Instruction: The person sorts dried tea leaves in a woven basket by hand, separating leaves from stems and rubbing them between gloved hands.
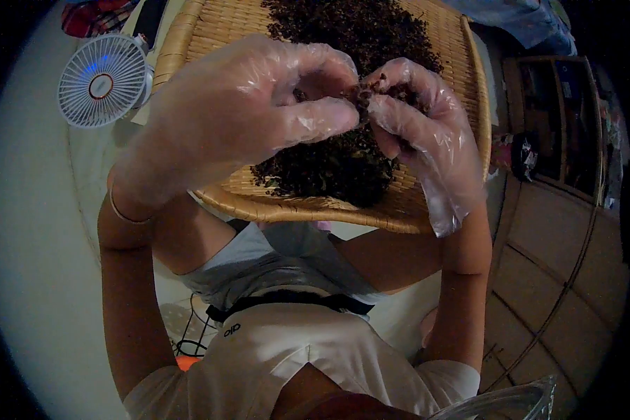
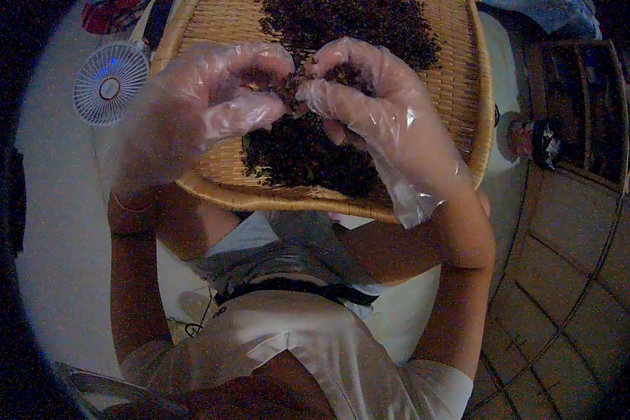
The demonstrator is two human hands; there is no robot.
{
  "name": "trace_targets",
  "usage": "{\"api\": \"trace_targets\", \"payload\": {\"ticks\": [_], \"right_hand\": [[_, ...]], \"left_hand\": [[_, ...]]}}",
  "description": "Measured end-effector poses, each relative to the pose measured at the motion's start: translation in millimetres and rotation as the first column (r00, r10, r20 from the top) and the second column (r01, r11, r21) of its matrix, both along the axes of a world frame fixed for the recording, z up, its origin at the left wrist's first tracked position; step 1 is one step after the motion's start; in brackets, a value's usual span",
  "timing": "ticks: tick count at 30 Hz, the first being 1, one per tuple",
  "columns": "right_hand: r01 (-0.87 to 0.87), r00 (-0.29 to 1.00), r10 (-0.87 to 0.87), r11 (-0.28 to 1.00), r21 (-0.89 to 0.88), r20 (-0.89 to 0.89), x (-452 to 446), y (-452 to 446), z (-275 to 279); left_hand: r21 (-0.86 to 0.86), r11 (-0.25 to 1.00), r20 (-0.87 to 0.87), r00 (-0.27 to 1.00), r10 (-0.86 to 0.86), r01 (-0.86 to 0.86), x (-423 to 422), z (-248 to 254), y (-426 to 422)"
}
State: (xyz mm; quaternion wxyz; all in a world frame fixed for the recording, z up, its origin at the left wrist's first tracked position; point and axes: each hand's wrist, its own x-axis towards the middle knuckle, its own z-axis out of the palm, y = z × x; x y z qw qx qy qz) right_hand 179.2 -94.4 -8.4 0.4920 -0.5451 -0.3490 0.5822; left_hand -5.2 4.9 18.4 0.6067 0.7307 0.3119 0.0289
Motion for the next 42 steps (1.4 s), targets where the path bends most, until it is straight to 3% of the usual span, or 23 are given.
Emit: {"api": "trace_targets", "payload": {"ticks": [1, 3, 4, 6, 13, 16, 18, 22, 24, 25, 27, 28, 29, 30, 33, 37, 39, 42], "right_hand": [[-0.009, 1.000, 0.009, 1.000, -0.003, 0.001, 0.5, -0.1, 0.1], [-0.067, 0.998, 0.068, 0.998, 0.008, -0.020, 8.5, 1.2, -5.6], [-0.125, 0.991, 0.126, 0.992, 0.021, -0.039, 11.1, 1.7, -7.5], [-0.112, 0.993, 0.112, 0.994, -0.001, -0.039, 11.3, 1.4, -1.4], [0.005, 0.999, -0.008, 0.997, -0.071, -0.042, 5.3, 2.3, 1.9], [0.061, 0.997, -0.065, 0.995, -0.083, -0.050, 3.5, 2.1, 4.0], [0.049, 0.994, -0.056, 0.996, -0.076, -0.091, 7.2, 3.2, 3.4], [0.000, 0.991, -0.008, 0.998, -0.061, -0.132, 10.3, 3.7, 3.7], [0.014, 0.992, -0.021, 0.998, -0.056, -0.122, 8.2, 3.7, 2.9], [0.028, 0.993, -0.033, 0.998, -0.050, -0.113, 7.6, 3.7, 2.4], [-0.009, 0.990, 0.000, 0.998, -0.061, -0.138, 11.9, 3.7, 4.0], [-0.046, 0.986, 0.034, 0.996, -0.070, -0.164, 13.5, 4.1, 4.4], [-0.045, 0.986, 0.033, 0.996, -0.070, -0.164, 13.5, 4.4, 3.8], [-0.047, 0.988, 0.039, 0.998, -0.052, -0.147, 13.2, 4.7, 2.7], [-0.046, 0.994, 0.042, 0.998, -0.039, -0.098, 13.0, 5.7, -0.7], [-0.002, 0.999, 0.001, 1.000, -0.024, -0.053, 7.0, 5.8, -8.2], [0.008, 0.999, -0.008, 1.000, -0.007, -0.043, 6.2, 4.9, -11.0], [0.031, 0.999, -0.031, 0.999, 0.014, -0.026, 3.7, 3.7, -14.2]], "left_hand": [[-0.001, 1.000, 0.000, 1.000, 0.000, 0.000, -1.0, -3.4, -0.4], [0.237, 0.972, 0.085, 0.996, -0.011, -0.009, -3.4, -12.9, -0.5], [0.236, 0.972, 0.085, 0.996, -0.011, -0.010, -2.6, -13.2, 0.6], [0.007, 0.999, 0.239, 0.970, 0.033, -0.036, 0.2, -12.0, 2.3], [-0.061, 0.995, 0.169, 0.982, 0.085, -0.075, -3.8, -8.6, -1.3], [-0.105, 0.994, 0.240, 0.970, 0.019, 0.006, -4.4, -10.6, 4.1], [-0.052, 0.994, 0.153, 0.983, 0.101, -0.094, -2.9, -4.8, 0.5], [-0.032, 0.992, 0.218, 0.968, 0.127, -0.123, -1.0, -8.2, -3.4], [0.124, 0.954, 0.294, 0.929, 0.227, -0.272, -1.3, -10.3, 0.0], [0.123, 0.954, 0.294, 0.929, 0.226, -0.272, -2.7, -14.5, -0.3], [0.100, 0.890, 0.506, 0.793, 0.340, -0.445, -5.7, -24.8, -2.3], [0.100, 0.890, 0.506, 0.793, 0.339, -0.444, -3.8, -23.3, 0.0], [0.466, 0.828, 0.476, 0.877, 0.064, -0.313, -0.3, -20.2, 3.7], [0.764, 0.626, 0.342, 0.921, -0.188, -0.156, 2.5, -18.4, 5.4], [0.703, 0.689, 0.374, 0.915, -0.151, -0.174, 7.2, -25.4, -0.5], [0.741, 0.660, 0.294, 0.944, -0.151, -0.125, 4.8, -21.4, -5.0], [0.846, 0.526, 0.194, 0.969, -0.155, -0.085, 6.4, -20.3, -8.0], [0.887, 0.454, 0.157, 0.980, -0.119, -0.087, 6.9, -20.6, -13.7]]}}
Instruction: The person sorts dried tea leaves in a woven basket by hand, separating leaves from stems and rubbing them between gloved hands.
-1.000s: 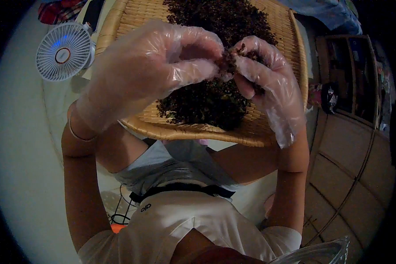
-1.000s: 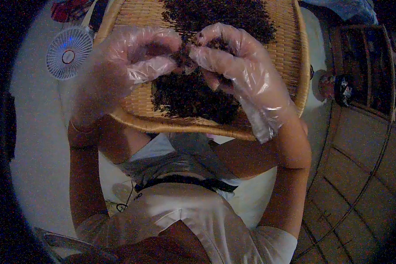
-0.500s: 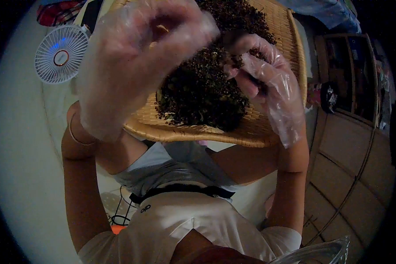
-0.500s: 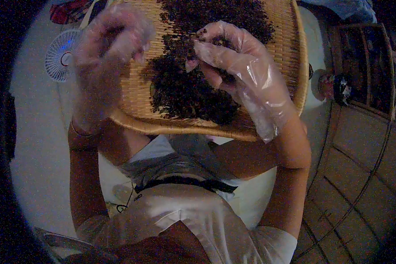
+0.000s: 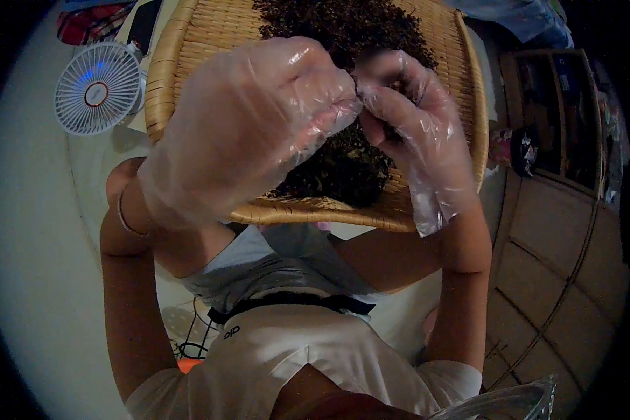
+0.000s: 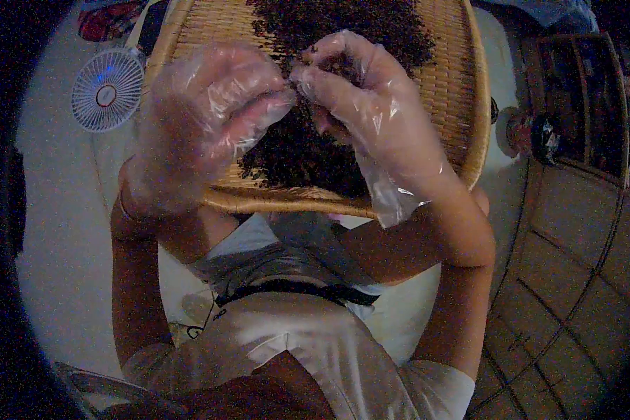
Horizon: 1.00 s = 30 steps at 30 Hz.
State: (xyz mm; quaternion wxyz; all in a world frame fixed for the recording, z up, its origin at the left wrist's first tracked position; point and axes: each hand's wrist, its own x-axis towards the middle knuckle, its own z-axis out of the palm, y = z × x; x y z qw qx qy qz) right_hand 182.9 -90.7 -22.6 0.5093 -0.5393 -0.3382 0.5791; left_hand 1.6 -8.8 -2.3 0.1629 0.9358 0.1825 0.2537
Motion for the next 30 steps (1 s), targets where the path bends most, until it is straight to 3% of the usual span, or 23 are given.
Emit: {"api": "trace_targets", "payload": {"ticks": [4, 7, 9, 13, 14, 15, 16, 18, 21, 24, 30], "right_hand": [[0.046, 0.998, -0.049, 0.994, 0.098, 0.031, -8.2, -1.7, -1.2], [0.006, 1.000, -0.006, 1.000, 0.008, 0.013, -4.0, -1.0, 8.4], [0.003, 1.000, -0.003, 1.000, 0.005, -0.002, -3.3, -1.1, 7.9], [-0.022, 1.000, 0.022, 0.999, 0.027, -0.012, 0.3, 0.1, 7.7], [-0.020, 1.000, 0.021, 0.999, 0.029, -0.012, 0.3, 0.1, 9.0], [-0.015, 1.000, 0.015, 1.000, 0.009, -0.019, 0.1, 0.1, 11.5], [-0.011, 1.000, 0.011, 1.000, -0.010, -0.026, -0.5, -0.3, 14.5], [0.012, 1.000, -0.013, 0.999, -0.030, -0.011, -6.6, -0.9, 24.1], [0.017, 1.000, -0.018, 0.998, -0.053, -0.016, -8.7, -1.7, 33.7], [-0.009, 0.999, 0.008, 0.999, -0.031, -0.043, -8.2, -1.6, 29.9], [-0.143, 0.982, 0.144, 0.990, 0.010, -0.119, 1.5, -2.9, 19.2]], "left_hand": [[0.027, 1.000, 0.002, 1.000, 0.016, -0.016, 2.0, -3.5, -2.7], [-0.022, 0.995, -0.063, 0.993, 0.099, -0.101, 2.5, -1.9, -4.1], [-0.077, 0.997, 0.105, 0.994, 0.001, 0.007, 1.6, -4.8, 4.4], [-0.189, 0.975, 0.174, 0.981, -0.088, 0.121, -2.9, -5.2, 16.4], [-0.526, 0.848, 0.132, 0.991, -0.001, 0.071, -4.5, 0.7, 15.5], [-0.794, 0.608, 0.061, 0.996, 0.065, 0.009, -5.7, 4.9, 14.6], [-0.794, 0.608, 0.062, 0.996, 0.064, 0.010, -6.6, 6.9, 13.7], [-0.908, 0.418, 0.041, 0.993, 0.110, -0.009, -7.5, 9.0, 13.7], [-0.926, 0.353, 0.155, 0.987, 0.043, 0.130, -8.1, 5.7, 17.4], [-0.956, 0.273, 0.117, 0.993, 0.029, 0.105, -8.5, 14.1, 19.1], [-0.965, 0.253, 0.080, 0.996, 0.041, 0.067, -7.8, 11.7, 17.0]]}}
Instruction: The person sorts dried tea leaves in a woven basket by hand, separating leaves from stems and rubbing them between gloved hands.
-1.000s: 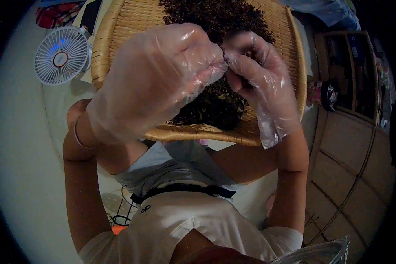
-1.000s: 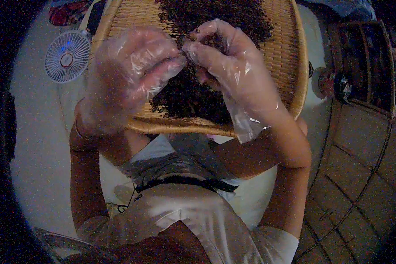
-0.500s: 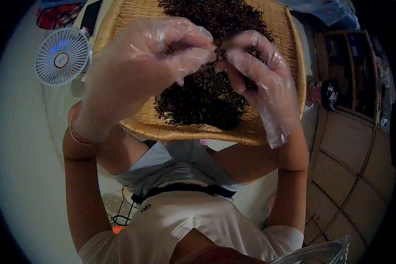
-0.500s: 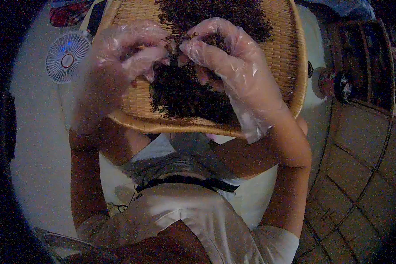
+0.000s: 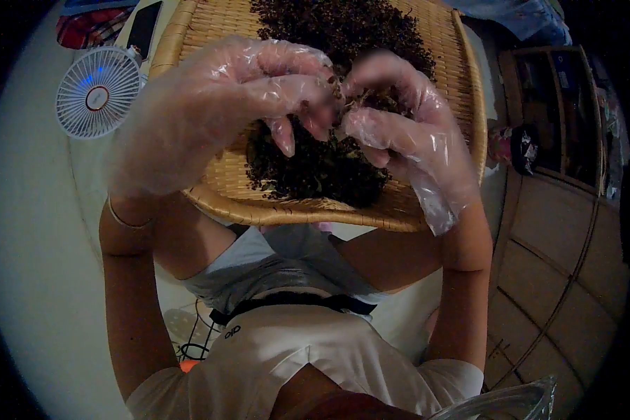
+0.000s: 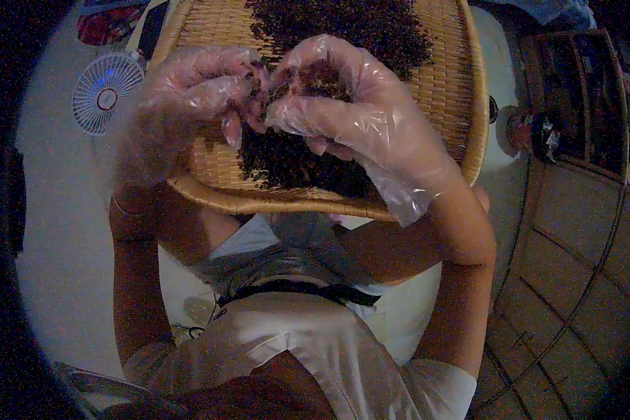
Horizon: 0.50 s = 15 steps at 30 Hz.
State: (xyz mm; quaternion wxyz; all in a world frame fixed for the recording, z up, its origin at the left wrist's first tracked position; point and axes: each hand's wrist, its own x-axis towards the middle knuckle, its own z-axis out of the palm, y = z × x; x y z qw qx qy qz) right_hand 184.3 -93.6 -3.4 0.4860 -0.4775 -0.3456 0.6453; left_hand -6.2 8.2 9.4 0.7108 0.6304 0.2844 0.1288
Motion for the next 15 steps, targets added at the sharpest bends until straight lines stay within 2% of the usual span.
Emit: {"api": "trace_targets", "payload": {"ticks": [2, 3, 5, 7, 11, 13, 15], "right_hand": [[-0.020, 1.000, 0.020, 1.000, -0.020, 0.010, -1.3, 0.1, -0.6], [0.032, 0.998, -0.030, 0.999, -0.032, 0.050, -4.8, 1.0, 0.3], [0.084, 0.993, -0.080, 0.996, -0.039, 0.088, -5.5, 2.7, -0.1], [0.017, 1.000, -0.018, 0.999, -0.028, -0.009, 1.4, 5.1, -1.7], [-0.018, 1.000, 0.018, 0.996, -0.084, 0.008, 2.8, 5.8, 9.1], [0.040, 0.997, -0.034, 0.996, -0.085, 0.067, -2.4, 5.6, 11.4], [0.069, 0.992, -0.063, 0.996, -0.049, 0.113, -5.2, 3.8, 1.6]], "left_hand": [[0.029, 0.999, 0.046, 0.999, 0.013, -0.014, -1.9, -11.3, -0.2], [0.058, 0.998, 0.092, 0.995, 0.025, -0.030, -2.7, -14.8, 0.2], [0.041, 0.999, 0.070, 0.998, 0.004, -0.007, -3.2, -13.3, 2.8], [0.022, 1.000, 0.049, 0.999, -0.017, 0.016, -3.0, -9.8, 3.0], [0.030, 0.999, 0.037, 0.999, 0.027, -0.028, -1.9, -6.7, 1.0], [0.052, 0.998, 0.034, 0.999, 0.019, -0.020, -2.9, -8.7, 2.1], [-0.005, 1.000, 0.119, 0.993, 0.010, -0.010, -3.2, -13.3, 3.3]]}}
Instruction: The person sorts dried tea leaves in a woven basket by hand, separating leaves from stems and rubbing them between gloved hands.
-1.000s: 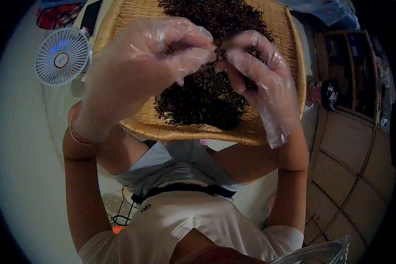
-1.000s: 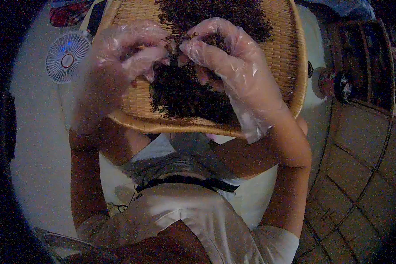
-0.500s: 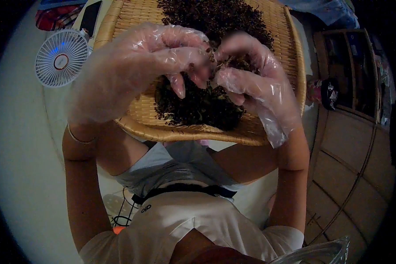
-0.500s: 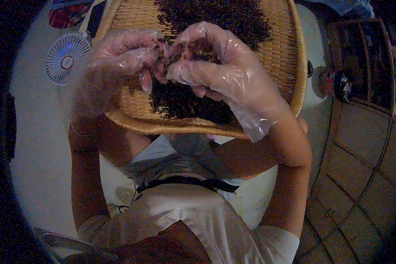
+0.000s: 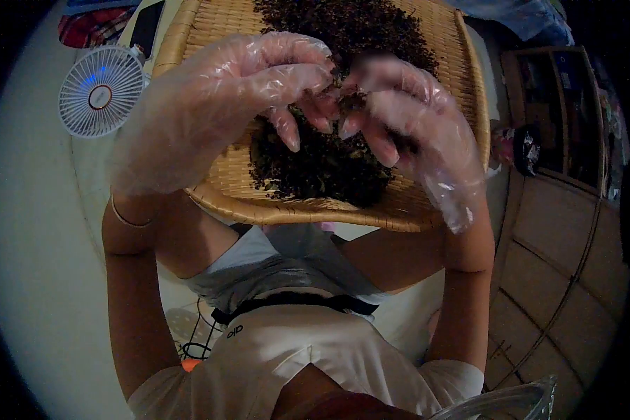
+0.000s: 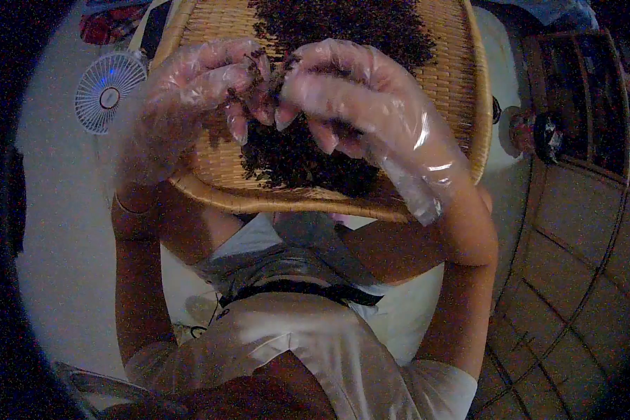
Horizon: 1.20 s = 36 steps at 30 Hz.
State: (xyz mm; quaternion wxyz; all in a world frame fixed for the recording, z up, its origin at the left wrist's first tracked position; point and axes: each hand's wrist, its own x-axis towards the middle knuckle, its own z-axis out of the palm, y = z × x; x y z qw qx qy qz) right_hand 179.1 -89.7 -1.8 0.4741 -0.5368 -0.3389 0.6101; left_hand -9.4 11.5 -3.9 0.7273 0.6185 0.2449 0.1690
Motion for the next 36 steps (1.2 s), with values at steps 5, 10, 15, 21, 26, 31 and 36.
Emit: {"api": "trace_targets", "payload": {"ticks": [5, 10, 15, 21, 26, 31, 36], "right_hand": [[-0.081, 0.997, 0.081, 0.996, 0.029, 0.002, 5.0, -2.8, -0.5], [-0.122, 0.992, 0.122, 0.992, 0.000, -0.026, 12.4, 2.1, -2.3], [-0.019, 1.000, 0.020, 1.000, 0.025, -0.021, 1.9, -0.5, 2.0], [-0.129, 0.989, 0.132, 0.990, 0.057, -0.068, 8.4, -1.2, 1.4], [-0.107, 0.992, 0.109, 0.994, 0.028, -0.060, 9.3, -0.6, -1.4], [-0.087, 0.995, 0.089, 0.995, 0.042, -0.034, 8.9, -0.2, -2.9], [-0.060, 0.998, 0.061, 0.998, 0.027, -0.015, 8.0, -0.9, 0.4]], "left_hand": [[0.000, 0.998, -0.037, 0.997, 0.069, -0.069, 2.3, 3.2, -5.9], [0.018, 0.999, 0.003, 0.999, 0.039, -0.039, 1.7, -4.7, -2.3], [0.022, 1.000, -0.070, 0.998, 0.001, 0.001, 4.6, 1.7, -2.7], [0.039, 0.999, -0.103, 0.995, -0.006, 0.010, 3.8, 1.7, -2.1], [0.056, 0.998, -0.088, 0.996, 0.003, 0.002, 3.1, -0.3, -2.3], [0.047, 0.998, -0.065, 0.997, -0.039, 0.042, 3.8, 4.5, -1.5], [0.012, 0.999, -0.061, 0.998, -0.032, 0.033, 3.7, 7.3, -3.7]]}}
